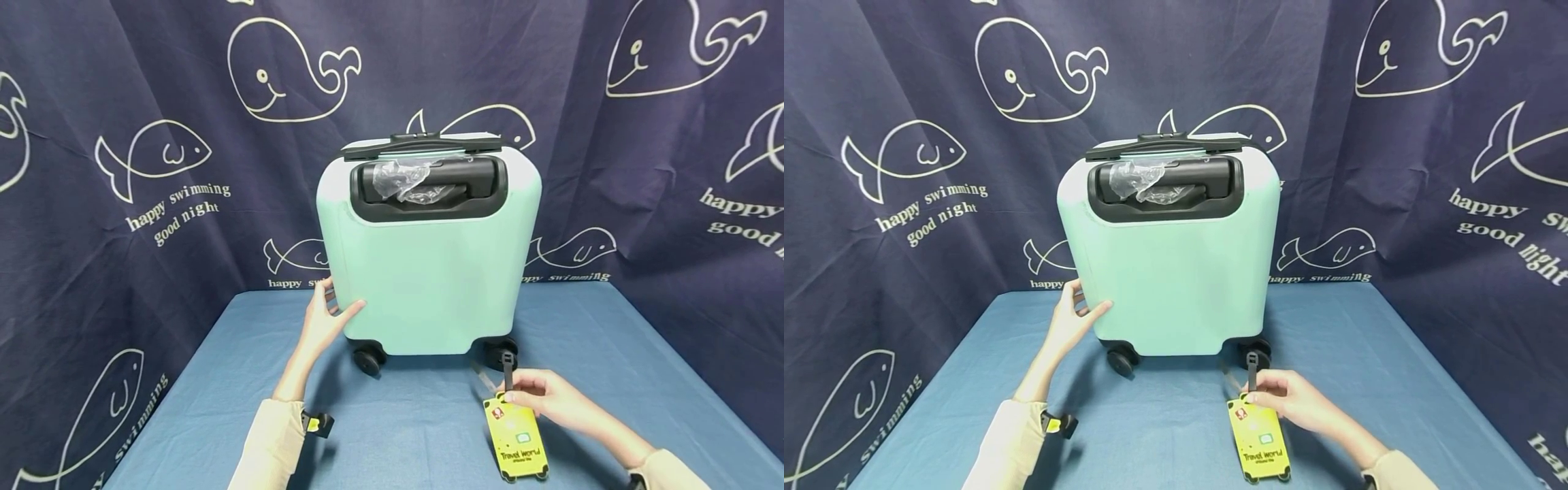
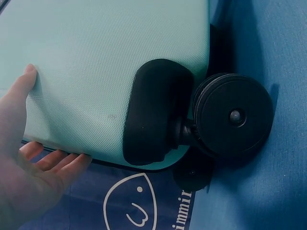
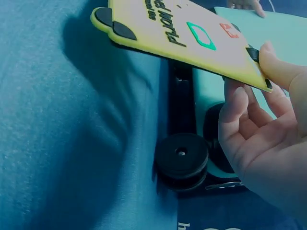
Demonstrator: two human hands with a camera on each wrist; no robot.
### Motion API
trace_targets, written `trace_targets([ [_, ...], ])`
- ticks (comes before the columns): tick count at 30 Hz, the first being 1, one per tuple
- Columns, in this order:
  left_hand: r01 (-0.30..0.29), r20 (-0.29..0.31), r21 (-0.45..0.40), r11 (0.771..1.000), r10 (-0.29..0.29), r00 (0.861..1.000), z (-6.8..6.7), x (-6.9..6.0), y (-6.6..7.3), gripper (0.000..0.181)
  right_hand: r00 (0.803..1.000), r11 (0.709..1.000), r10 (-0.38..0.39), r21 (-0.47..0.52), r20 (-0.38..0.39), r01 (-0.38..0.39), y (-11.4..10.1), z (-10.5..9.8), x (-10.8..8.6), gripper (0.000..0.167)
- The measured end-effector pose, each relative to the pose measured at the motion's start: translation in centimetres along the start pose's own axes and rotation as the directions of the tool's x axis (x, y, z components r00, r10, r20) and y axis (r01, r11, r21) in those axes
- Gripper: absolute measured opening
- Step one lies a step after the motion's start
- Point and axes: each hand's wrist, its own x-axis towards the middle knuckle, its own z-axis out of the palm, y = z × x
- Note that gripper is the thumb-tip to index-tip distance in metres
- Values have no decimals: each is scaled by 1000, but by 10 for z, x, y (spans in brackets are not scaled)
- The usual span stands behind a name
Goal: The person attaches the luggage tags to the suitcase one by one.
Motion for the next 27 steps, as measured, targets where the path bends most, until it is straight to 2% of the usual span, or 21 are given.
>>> trace_targets([
  [3,-5,-2,-2,1000,5,1000,1,0,-2,77,1000,1000,-26,11,-9,27,-2,-1,-1,21],
  [6,-13,-2,-2,1000,13,1000,2,0,-2,77,996,996,-88,5,-21,88,-3,-2,-3,17],
  [11,-12,-1,-4,1000,12,1000,2,0,-1,76,988,988,-152,-28,-39,151,-8,-4,-2,14],
  [19,-3,6,-4,1000,3,1000,1,0,-2,77,981,983,-169,-84,-90,162,-17,-9,-1,16],
  [27,-11,-2,-6,1000,11,1000,0,0,-3,77,962,967,-220,-164,-163,194,-32,-16,0,13],
])
